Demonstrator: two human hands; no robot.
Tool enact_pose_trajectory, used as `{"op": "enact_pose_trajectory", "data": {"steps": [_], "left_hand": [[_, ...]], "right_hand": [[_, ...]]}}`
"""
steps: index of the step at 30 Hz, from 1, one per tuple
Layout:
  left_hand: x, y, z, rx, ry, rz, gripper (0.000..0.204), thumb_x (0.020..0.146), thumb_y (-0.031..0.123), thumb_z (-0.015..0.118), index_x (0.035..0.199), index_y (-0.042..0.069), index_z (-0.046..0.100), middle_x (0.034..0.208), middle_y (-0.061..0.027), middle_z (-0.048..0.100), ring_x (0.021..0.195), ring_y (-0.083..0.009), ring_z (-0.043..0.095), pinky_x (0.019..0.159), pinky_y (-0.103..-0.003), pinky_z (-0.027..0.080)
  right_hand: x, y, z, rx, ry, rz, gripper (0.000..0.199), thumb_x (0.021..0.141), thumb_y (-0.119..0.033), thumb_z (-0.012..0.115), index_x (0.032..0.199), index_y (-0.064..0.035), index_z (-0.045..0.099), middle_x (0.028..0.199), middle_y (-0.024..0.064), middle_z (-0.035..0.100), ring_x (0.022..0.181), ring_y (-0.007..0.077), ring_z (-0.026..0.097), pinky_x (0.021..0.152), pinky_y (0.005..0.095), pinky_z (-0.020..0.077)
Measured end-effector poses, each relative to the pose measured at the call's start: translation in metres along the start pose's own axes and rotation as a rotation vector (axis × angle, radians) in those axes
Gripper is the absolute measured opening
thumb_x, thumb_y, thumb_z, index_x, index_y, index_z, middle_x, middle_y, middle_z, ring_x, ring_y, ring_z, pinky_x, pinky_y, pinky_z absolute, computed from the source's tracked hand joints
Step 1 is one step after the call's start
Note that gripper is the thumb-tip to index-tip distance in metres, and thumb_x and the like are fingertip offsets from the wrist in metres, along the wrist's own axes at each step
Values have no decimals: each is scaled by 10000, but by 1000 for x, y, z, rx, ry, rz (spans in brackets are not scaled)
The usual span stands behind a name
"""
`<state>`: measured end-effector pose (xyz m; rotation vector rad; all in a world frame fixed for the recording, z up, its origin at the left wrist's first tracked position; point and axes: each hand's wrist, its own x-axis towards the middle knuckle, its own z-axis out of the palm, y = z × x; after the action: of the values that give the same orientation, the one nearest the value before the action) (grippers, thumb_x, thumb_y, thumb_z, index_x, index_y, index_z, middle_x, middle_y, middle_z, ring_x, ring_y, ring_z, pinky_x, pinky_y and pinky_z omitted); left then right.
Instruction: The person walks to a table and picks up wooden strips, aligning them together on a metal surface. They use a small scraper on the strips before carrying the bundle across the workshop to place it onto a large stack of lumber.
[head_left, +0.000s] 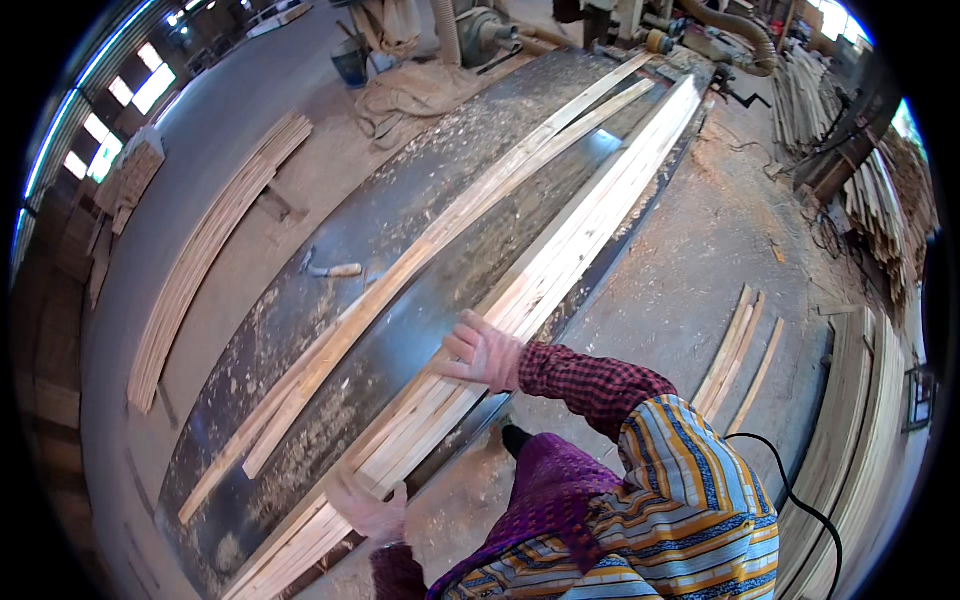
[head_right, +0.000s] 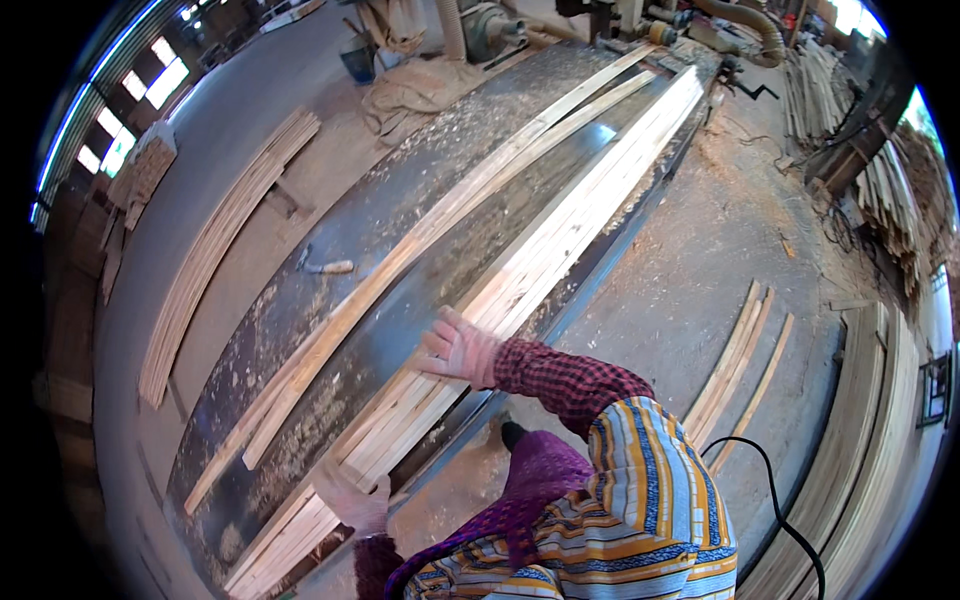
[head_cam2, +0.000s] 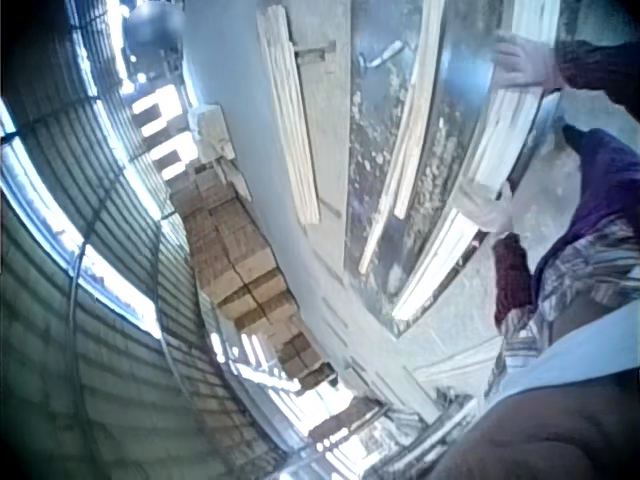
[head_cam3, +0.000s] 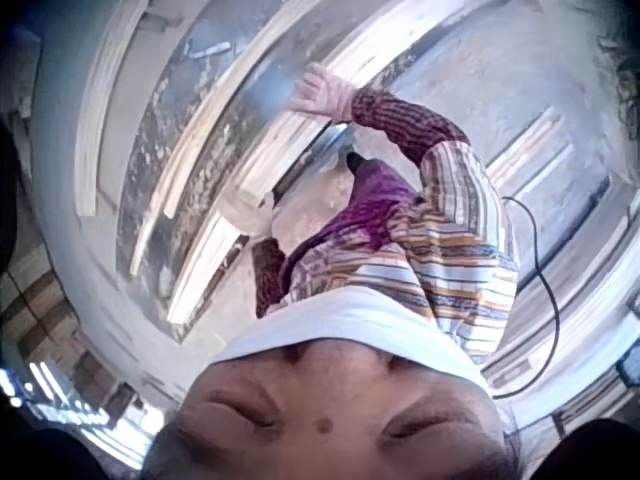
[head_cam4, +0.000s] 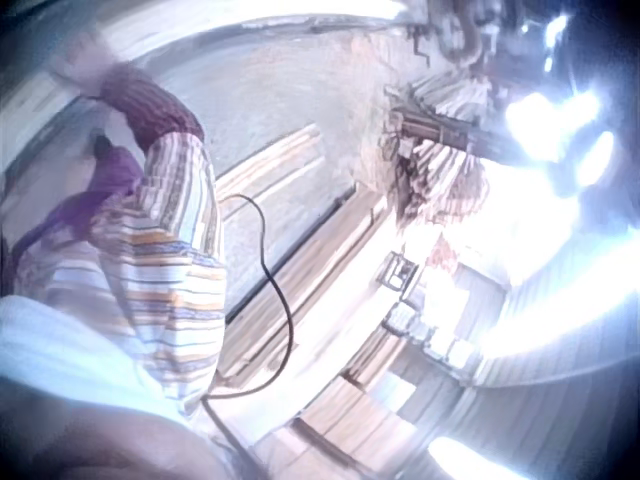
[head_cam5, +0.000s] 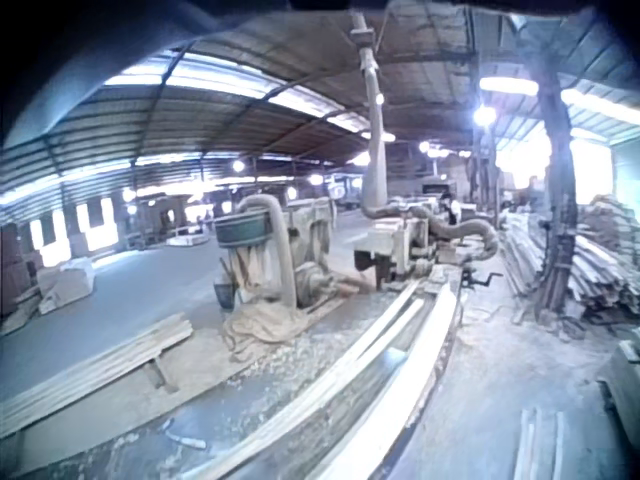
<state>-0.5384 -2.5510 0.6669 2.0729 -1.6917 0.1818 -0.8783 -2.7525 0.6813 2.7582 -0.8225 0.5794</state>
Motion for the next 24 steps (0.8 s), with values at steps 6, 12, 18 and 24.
{"op": "enact_pose_trajectory", "data": {"steps": [6,12,18,24], "left_hand": [[-21,29,20,-1924,-89,-1742,1048,865,638,717,1633,108,240,1675,-153,271,1510,-329,301,1230,-506,258],[31,65,45,-1718,33,-1582,1051,806,794,631,1612,208,296,1688,-112,245,1511,-359,274,1192,-679,187],[29,72,58,-1563,301,-1603,783,810,714,682,1356,165,573,1358,-58,596,1193,-293,563,899,-549,506],[21,68,72,-1409,386,-1730,835,750,708,766,1349,158,575,1350,-72,584,1202,-273,557,958,-556,491]], "right_hand": [[-16,-18,7,64,235,43,298,844,-311,686,1122,-254,594,992,85,578,988,297,598,997,556,484],[-20,-11,-1,44,167,-30,378,804,-298,704,1163,-232,608,993,103,591,963,325,618,965,533,505],[-23,8,-19,422,-56,71,472,864,-349,671,1304,-207,576,1103,121,629,1073,305,628,971,487,502],[43,159,-36,115,-513,290,245,977,-284,571,1162,-172,686,1004,95,750,931,269,737,755,440,561]]}}
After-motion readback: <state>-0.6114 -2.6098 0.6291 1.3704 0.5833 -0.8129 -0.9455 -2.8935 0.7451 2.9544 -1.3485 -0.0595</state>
